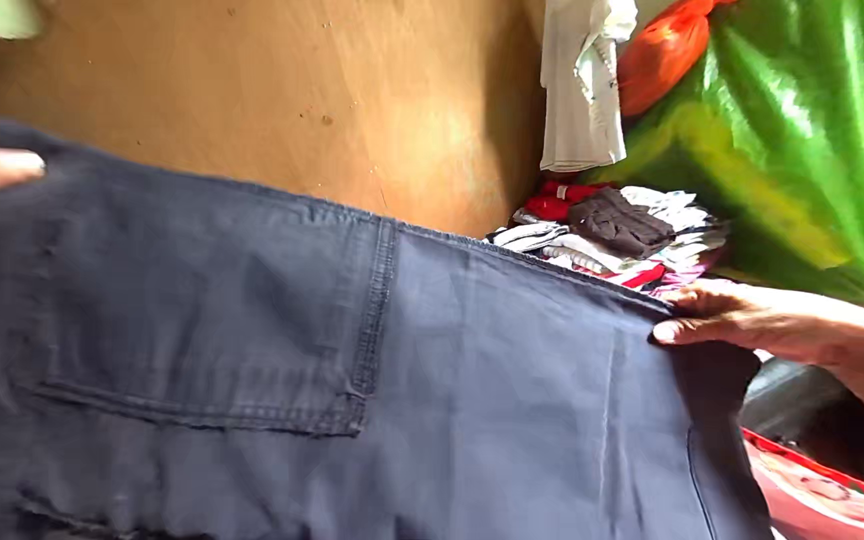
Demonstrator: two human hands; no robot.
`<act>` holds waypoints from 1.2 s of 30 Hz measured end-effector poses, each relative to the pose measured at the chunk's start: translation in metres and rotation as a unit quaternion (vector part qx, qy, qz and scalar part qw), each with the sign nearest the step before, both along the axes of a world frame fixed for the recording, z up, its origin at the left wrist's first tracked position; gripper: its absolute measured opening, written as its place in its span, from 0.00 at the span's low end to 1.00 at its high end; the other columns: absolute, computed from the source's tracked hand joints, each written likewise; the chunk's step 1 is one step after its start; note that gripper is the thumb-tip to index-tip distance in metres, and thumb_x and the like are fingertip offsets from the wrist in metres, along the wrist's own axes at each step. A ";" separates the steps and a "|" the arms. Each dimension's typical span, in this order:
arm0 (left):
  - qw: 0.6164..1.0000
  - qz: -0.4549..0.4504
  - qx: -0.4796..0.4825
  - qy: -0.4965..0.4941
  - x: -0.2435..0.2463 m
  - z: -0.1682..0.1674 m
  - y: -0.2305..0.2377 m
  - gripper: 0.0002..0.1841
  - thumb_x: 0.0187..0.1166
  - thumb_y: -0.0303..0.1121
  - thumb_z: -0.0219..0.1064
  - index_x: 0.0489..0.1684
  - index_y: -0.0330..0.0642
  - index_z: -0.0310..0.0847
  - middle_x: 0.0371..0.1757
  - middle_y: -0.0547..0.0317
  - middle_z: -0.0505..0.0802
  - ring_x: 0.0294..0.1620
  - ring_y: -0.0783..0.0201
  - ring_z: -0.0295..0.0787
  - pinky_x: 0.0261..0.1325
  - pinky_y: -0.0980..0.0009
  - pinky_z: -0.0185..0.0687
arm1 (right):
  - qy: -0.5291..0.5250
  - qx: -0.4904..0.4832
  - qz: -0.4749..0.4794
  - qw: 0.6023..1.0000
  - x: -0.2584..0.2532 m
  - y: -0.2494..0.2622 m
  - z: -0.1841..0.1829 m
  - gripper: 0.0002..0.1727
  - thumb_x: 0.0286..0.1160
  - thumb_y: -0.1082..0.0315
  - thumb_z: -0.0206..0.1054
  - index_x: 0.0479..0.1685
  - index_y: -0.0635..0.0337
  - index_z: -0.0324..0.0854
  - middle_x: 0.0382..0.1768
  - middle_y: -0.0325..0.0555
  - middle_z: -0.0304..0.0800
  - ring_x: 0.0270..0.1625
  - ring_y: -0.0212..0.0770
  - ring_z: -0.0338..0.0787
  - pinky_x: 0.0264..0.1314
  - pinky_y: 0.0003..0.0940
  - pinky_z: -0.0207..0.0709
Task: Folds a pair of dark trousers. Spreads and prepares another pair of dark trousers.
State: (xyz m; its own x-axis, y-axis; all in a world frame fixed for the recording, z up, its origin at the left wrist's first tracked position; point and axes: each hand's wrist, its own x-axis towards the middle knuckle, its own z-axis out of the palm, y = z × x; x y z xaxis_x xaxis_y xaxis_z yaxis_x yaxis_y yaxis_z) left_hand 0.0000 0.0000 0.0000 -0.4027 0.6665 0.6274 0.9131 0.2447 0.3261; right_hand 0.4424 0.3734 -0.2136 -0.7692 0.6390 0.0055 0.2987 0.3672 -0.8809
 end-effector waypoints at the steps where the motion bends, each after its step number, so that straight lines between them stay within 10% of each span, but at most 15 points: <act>1: 0.995 0.028 0.040 -0.088 0.002 -0.022 0.002 0.09 0.85 0.21 0.52 0.39 0.42 0.77 0.27 0.76 0.90 0.28 0.90 0.85 0.34 0.89 0.81 | 0.001 0.015 0.002 1.000 -0.004 0.007 0.002 0.12 0.75 0.88 0.61 0.33 0.64 0.85 0.27 0.41 0.91 0.30 0.30 0.90 0.38 0.21 0.83; 6: 0.959 0.112 0.093 -0.244 0.026 -0.131 -0.015 0.08 0.88 0.23 0.51 0.49 0.38 0.77 0.26 0.72 0.88 0.24 0.84 0.85 0.30 0.84 0.83 | -0.006 0.027 0.118 0.993 -0.009 0.038 -0.004 0.13 0.65 0.86 0.65 0.28 0.58 0.88 0.26 0.39 0.94 0.29 0.28 0.91 0.35 0.20 0.82; 14: 0.932 0.181 0.063 -0.309 -0.014 -0.203 -0.002 0.08 0.88 0.22 0.53 0.51 0.31 0.77 0.27 0.63 0.87 0.26 0.80 0.85 0.33 0.81 0.83 | -0.200 0.137 0.128 0.962 -0.091 0.087 -0.023 0.07 0.73 0.76 0.72 0.28 0.59 0.90 0.25 0.40 0.91 0.30 0.32 0.88 0.38 0.32 0.80; 18: 0.941 0.252 -0.056 -0.217 -0.093 -0.271 0.043 0.19 0.85 0.23 0.63 0.72 0.31 0.77 0.54 0.27 0.88 0.54 0.35 0.85 0.60 0.35 0.75 | -0.264 0.350 0.073 0.896 -0.176 0.130 -0.086 0.09 0.72 0.67 0.78 0.46 0.61 0.92 0.42 0.60 0.93 0.52 0.63 0.89 0.59 0.70 0.73; 21: 0.940 0.256 -0.127 -0.186 -0.110 -0.328 0.078 0.28 0.83 0.24 0.64 0.85 0.34 0.66 0.72 0.20 0.79 0.72 0.20 0.75 0.71 0.24 0.65 | -0.189 0.427 -0.035 0.884 -0.218 0.109 -0.145 0.22 0.71 0.63 0.79 0.66 0.54 0.87 0.62 0.67 0.86 0.70 0.76 0.79 0.65 0.84 0.61; 27: 0.966 0.085 -0.154 -0.191 -0.021 -0.400 0.169 0.26 0.93 0.38 0.51 0.84 0.31 0.67 0.80 0.30 0.76 0.81 0.35 0.73 0.82 0.39 0.65 | -0.081 0.362 0.037 0.928 -0.285 0.003 -0.218 0.27 0.88 0.48 0.57 0.82 0.45 0.75 0.85 0.57 0.71 0.88 0.65 0.66 0.77 0.78 0.58; 32: 0.895 0.042 -0.370 -0.248 0.031 -0.419 0.224 0.36 0.91 0.62 0.38 0.96 0.55 0.49 0.97 0.54 0.53 0.97 0.44 0.34 0.85 0.23 0.17 | -0.226 0.348 0.096 0.905 -0.305 -0.026 -0.244 0.34 0.90 0.38 0.36 0.92 0.34 0.63 0.93 0.45 0.57 0.96 0.61 0.48 0.85 0.79 0.37; 36: 0.895 0.149 -0.374 -0.193 -0.035 -0.437 0.182 0.36 0.88 0.65 0.42 0.95 0.62 0.55 0.97 0.53 0.53 0.97 0.36 0.31 0.78 0.14 0.15 | -0.256 0.348 0.021 0.902 -0.274 0.026 -0.251 0.33 0.91 0.38 0.41 0.91 0.35 0.64 0.93 0.45 0.58 0.95 0.63 0.49 0.84 0.82 0.35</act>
State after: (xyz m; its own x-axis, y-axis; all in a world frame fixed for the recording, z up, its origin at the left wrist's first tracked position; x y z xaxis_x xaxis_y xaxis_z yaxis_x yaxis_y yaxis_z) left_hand -0.0354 0.1822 -0.4369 -0.7231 0.6686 -0.1738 0.6253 0.7404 0.2465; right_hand 0.1682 0.3992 -0.4646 -0.8082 0.5880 0.0323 0.5735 0.7984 -0.1836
